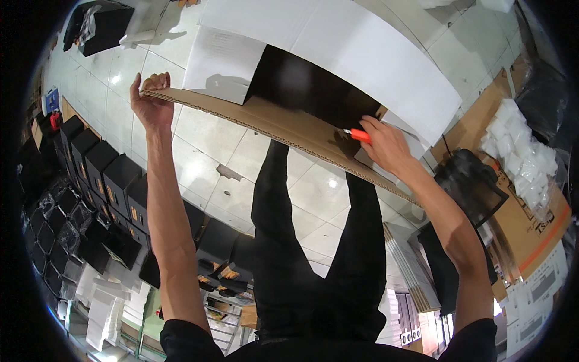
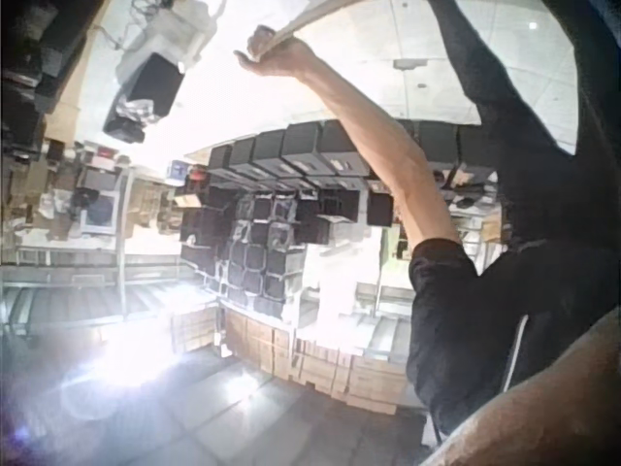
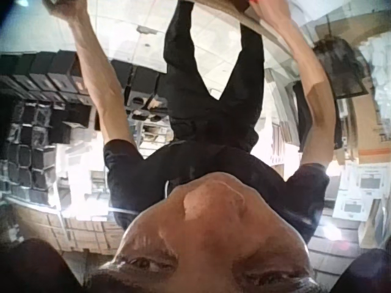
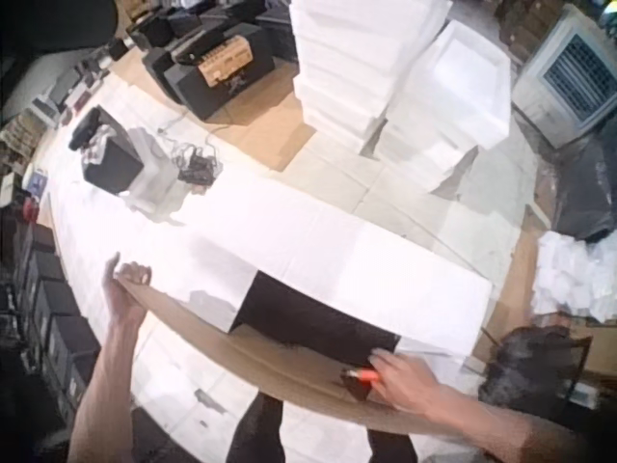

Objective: The person opens a cardboard box with a red utility knife, cuts and places white foam padding inside, then retrieves a black and gold karaoke amplifier, wipes it with a cloth, and places it into the box.

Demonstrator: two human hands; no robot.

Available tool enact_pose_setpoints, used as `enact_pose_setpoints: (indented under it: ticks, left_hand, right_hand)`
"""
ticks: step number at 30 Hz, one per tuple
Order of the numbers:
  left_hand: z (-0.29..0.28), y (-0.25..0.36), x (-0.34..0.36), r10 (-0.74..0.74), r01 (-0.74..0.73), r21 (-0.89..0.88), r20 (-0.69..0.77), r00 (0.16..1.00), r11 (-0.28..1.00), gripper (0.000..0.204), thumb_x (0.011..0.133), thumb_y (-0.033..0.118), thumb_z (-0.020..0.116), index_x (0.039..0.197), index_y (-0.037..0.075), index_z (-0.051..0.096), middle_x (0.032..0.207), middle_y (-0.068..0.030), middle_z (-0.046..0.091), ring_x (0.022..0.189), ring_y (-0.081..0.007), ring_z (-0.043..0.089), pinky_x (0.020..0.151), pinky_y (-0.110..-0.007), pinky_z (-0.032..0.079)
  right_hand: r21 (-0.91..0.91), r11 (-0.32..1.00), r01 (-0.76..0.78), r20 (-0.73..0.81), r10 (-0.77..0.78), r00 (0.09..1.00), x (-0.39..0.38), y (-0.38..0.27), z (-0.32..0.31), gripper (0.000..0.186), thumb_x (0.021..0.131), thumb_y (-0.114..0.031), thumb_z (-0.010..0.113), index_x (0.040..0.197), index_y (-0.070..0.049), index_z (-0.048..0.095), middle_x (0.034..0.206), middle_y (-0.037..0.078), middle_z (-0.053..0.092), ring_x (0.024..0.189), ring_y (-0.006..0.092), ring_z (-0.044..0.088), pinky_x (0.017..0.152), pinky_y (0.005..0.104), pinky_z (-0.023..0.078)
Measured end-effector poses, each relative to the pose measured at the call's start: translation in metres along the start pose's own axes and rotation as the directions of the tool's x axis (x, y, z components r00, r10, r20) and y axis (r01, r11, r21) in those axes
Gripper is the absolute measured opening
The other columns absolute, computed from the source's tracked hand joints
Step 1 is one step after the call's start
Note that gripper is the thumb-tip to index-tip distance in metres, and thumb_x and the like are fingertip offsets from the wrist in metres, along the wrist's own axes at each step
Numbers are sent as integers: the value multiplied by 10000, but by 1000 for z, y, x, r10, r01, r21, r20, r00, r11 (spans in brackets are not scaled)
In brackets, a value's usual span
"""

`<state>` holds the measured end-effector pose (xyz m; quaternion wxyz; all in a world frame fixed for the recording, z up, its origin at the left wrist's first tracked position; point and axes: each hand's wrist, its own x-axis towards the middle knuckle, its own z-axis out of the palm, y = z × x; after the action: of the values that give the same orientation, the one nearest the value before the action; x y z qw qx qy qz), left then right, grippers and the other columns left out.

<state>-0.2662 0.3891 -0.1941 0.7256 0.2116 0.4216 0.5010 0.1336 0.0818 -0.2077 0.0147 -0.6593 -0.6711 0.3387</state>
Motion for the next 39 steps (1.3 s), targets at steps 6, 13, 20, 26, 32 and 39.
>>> enact_pose_setpoints:
  ticks: [6,13,20,26,32,39]
  left_hand:
    - [-8,-1,-6,30,-30,-12,-45,999,999,447,923,192,542,502,55,483,562,-93,460,684,-211,481,1002,-389,405]
    - [-13,3,-8,39,-41,-21,-84,996,999,446,909,234,538,501,61,489,548,-93,459,689,-219,487,1010,-414,400]
    - [5,21,-13,-487,320,516,227,843,795,604,990,386,388,554,16,582,608,-117,530,743,-241,543,902,-380,442]
    - [109,-14,2,-931,-224,927,-235,279,-301,484,850,381,677,1129,-14,659,854,-125,698,866,-255,669,889,-342,506]
    - [126,-135,-36,-998,-981,184,-16,55,-57,568,818,193,688,1345,73,513,1367,-115,517,1269,-286,475,1122,-415,328]
    - [128,-153,-33,-967,-921,-380,-196,164,-79,206,831,198,628,1004,161,733,1097,-11,662,1155,-225,521,1158,-466,246]
  right_hand:
    - [-231,951,-207,469,295,832,44,-14,-21,339,819,-326,724,904,-3,667,878,175,673,835,370,658,741,413,549]
    - [-142,959,-245,84,259,962,1,-8,-31,259,786,-278,746,772,-31,669,808,133,656,729,348,645,658,446,518]
    - [-257,943,-213,75,239,968,-8,30,-15,144,806,-119,614,824,16,660,909,204,668,866,347,650,734,436,556]
    - [-323,939,-121,126,170,977,-22,60,2,158,807,-72,559,859,47,649,969,211,658,885,341,649,734,412,563]
    - [-269,957,-106,125,144,982,-23,63,8,142,788,-49,572,859,52,642,954,201,651,891,342,646,720,414,562]
    - [-222,966,-135,133,167,977,-24,58,-1,246,749,-123,694,930,35,642,968,187,626,933,336,617,766,427,546]
